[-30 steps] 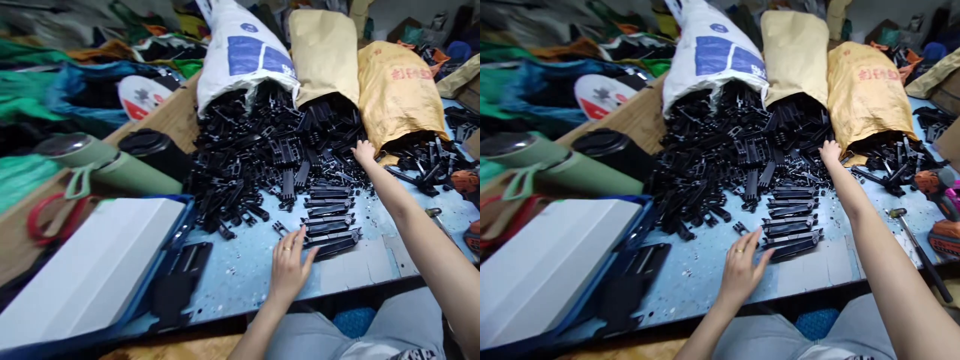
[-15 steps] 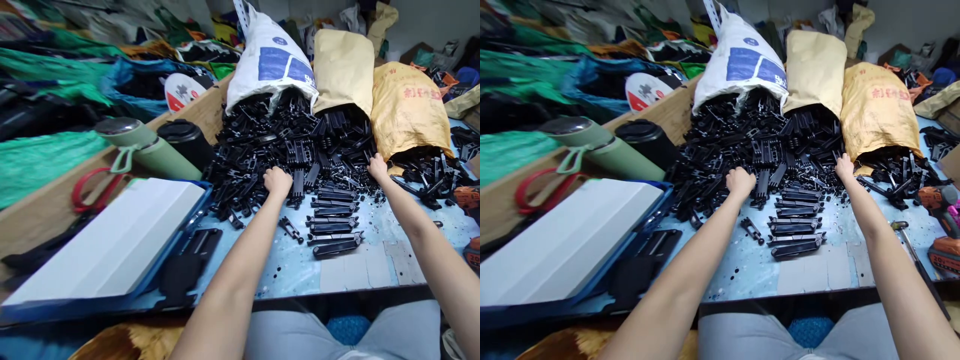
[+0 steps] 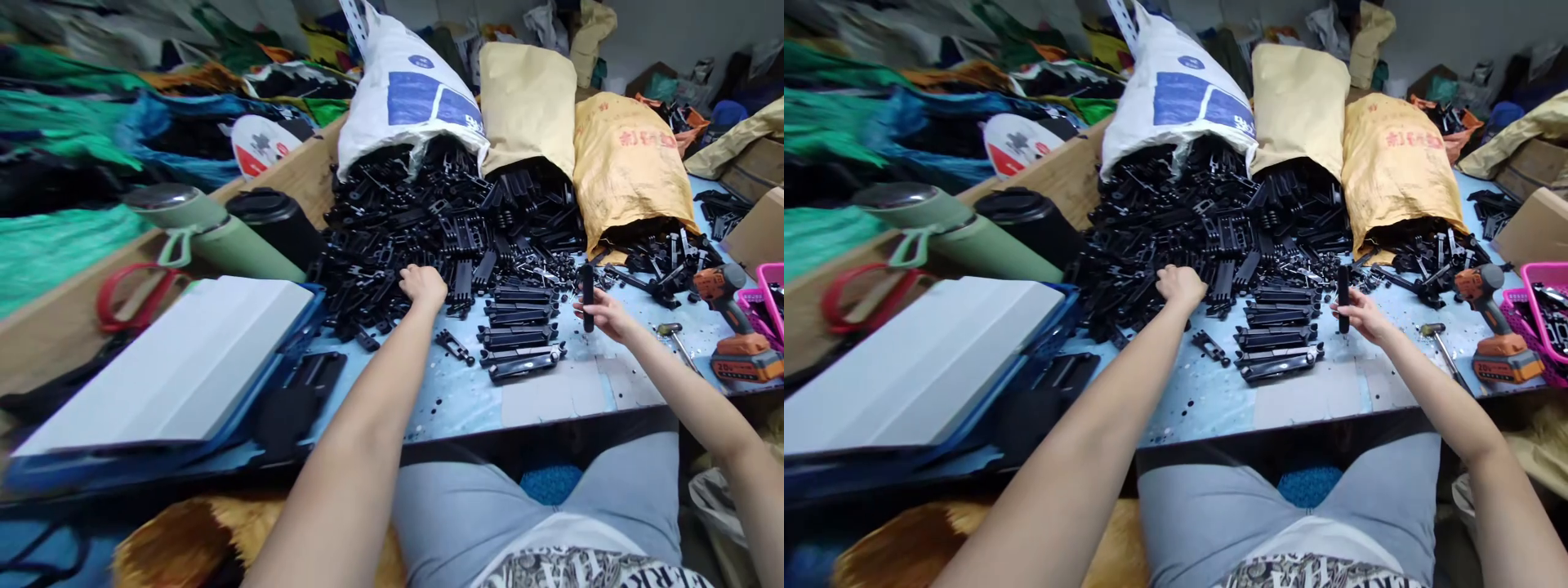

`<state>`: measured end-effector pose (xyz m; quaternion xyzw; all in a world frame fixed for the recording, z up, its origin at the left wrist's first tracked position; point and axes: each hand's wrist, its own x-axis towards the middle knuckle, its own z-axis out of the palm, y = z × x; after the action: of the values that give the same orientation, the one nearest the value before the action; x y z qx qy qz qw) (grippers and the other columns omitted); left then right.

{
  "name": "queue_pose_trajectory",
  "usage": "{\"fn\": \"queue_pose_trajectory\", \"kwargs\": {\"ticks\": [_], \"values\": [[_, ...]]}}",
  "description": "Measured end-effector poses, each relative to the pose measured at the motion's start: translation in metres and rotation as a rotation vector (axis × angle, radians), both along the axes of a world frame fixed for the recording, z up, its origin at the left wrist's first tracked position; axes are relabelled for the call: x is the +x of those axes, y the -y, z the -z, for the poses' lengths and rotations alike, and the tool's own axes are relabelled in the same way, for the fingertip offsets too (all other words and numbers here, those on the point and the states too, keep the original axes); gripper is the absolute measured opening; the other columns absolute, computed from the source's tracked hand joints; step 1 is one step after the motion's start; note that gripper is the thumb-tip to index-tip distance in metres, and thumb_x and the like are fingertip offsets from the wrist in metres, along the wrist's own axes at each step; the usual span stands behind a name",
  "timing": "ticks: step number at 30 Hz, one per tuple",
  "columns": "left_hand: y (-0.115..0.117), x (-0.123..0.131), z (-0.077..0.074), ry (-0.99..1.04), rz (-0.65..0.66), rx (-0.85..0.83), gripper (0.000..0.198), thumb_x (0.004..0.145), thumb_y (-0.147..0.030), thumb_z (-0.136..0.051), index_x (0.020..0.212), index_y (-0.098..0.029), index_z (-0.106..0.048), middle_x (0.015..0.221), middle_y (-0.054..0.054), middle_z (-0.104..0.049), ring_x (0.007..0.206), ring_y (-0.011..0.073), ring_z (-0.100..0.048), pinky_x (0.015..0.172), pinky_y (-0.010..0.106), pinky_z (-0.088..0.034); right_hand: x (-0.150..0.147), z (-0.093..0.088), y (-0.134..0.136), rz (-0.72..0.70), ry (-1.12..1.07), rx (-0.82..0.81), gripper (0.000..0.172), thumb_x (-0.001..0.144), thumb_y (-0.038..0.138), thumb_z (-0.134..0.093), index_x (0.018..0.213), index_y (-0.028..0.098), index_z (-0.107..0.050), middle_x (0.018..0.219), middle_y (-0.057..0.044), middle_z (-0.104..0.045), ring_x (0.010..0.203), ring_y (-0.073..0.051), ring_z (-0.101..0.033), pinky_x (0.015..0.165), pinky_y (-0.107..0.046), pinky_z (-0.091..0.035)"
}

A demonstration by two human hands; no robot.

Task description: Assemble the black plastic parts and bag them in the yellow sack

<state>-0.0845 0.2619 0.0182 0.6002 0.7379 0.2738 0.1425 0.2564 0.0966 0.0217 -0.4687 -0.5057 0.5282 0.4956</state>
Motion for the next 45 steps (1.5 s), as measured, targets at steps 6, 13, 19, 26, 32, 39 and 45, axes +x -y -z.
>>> {"fn": "queue_pose_trajectory", "kwargs": {"ticks": [6, 13, 19, 26, 32, 39, 45], "values": [[0.037, -0.010, -0.004, -0.034, -0.112, 0.267, 0.035, 0.075, -0.021, -0.055, 0.106, -0.007, -0.051, 0.107, 0.018, -0.055, 0.107, 0.0300, -0.049, 0.097, 0.045, -0.036, 0.015, 0.023, 0.101, 0.114, 0.911, 0.253, 0.037, 0.075, 0.026, -0.062, 0.110, 0.017, -0.055, 0.111, -0.012, -0.057, 0.104, -0.027, -0.054, 0.091, -0.047, -0.044], [0.181, 0.052, -0.004, 0.008, 0.623, 0.560, 0.037, 0.087, -0.029, -0.045, 0.120, -0.014, -0.045, 0.110, 0.014, -0.057, 0.107, 0.0228, -0.054, 0.093, 0.038, -0.043, 0.003, 0.035, 0.145, -0.095, 1.288, 0.392, 0.043, 0.088, 0.038, -0.050, 0.127, 0.020, -0.050, 0.129, -0.014, -0.051, 0.120, -0.028, -0.046, 0.098, -0.046, -0.039], [0.272, 0.119, 0.042, -0.233, 1.066, 0.298, 0.030, 0.089, -0.018, -0.039, 0.117, -0.013, -0.047, 0.106, 0.015, -0.060, 0.098, 0.0240, -0.059, 0.083, 0.039, -0.049, -0.005, 0.037, 0.124, -0.125, 1.298, 0.382, 0.047, 0.089, 0.038, -0.049, 0.133, 0.023, -0.044, 0.123, -0.011, -0.057, 0.115, -0.027, -0.049, 0.094, -0.046, -0.040], [0.265, 0.098, 0.046, -0.161, 0.876, 0.258, 0.021, 0.088, -0.018, -0.043, 0.103, -0.014, -0.057, 0.102, 0.015, -0.064, 0.099, 0.0274, -0.061, 0.083, 0.042, -0.049, -0.006, 0.025, 0.128, -0.025, 0.985, 0.292, 0.042, 0.090, 0.041, -0.046, 0.127, 0.021, -0.050, 0.115, -0.013, -0.059, 0.107, -0.026, -0.055, 0.092, -0.044, -0.043], [0.276, 0.125, 0.006, 0.339, 0.736, 0.125, 0.041, 0.093, -0.030, -0.035, 0.132, -0.022, -0.044, 0.115, 0.009, -0.061, 0.095, 0.0188, -0.062, 0.082, 0.033, -0.050, -0.039, 0.011, 0.126, 0.021, 0.040, -0.189, 0.059, 0.086, 0.056, -0.043, 0.135, 0.024, -0.038, 0.069, 0.000, -0.060, 0.056, -0.016, -0.060, 0.055, -0.032, -0.052], [0.277, 0.133, -0.016, 0.745, 0.640, -0.145, 0.044, 0.086, -0.039, -0.048, 0.126, -0.022, -0.054, 0.093, 0.004, -0.058, 0.046, 0.0050, -0.050, 0.047, 0.022, -0.045, -0.054, -0.001, 0.129, 0.058, -0.306, -0.255, 0.061, 0.074, 0.053, -0.061, 0.127, 0.025, -0.050, 0.077, 0.000, -0.062, 0.057, -0.013, -0.060, 0.054, -0.028, -0.053], [0.277, 0.129, -0.027, 0.552, 0.711, 0.038, 0.039, 0.088, -0.034, -0.045, 0.123, -0.021, -0.056, 0.080, 0.003, -0.058, 0.066, 0.0123, -0.055, 0.067, 0.026, -0.048, -0.047, -0.007, 0.128, 0.035, -0.067, -0.081, 0.057, 0.077, 0.048, -0.060, 0.128, 0.027, -0.051, 0.083, 0.000, -0.062, 0.055, -0.010, -0.056, 0.052, -0.026, -0.052]]}}
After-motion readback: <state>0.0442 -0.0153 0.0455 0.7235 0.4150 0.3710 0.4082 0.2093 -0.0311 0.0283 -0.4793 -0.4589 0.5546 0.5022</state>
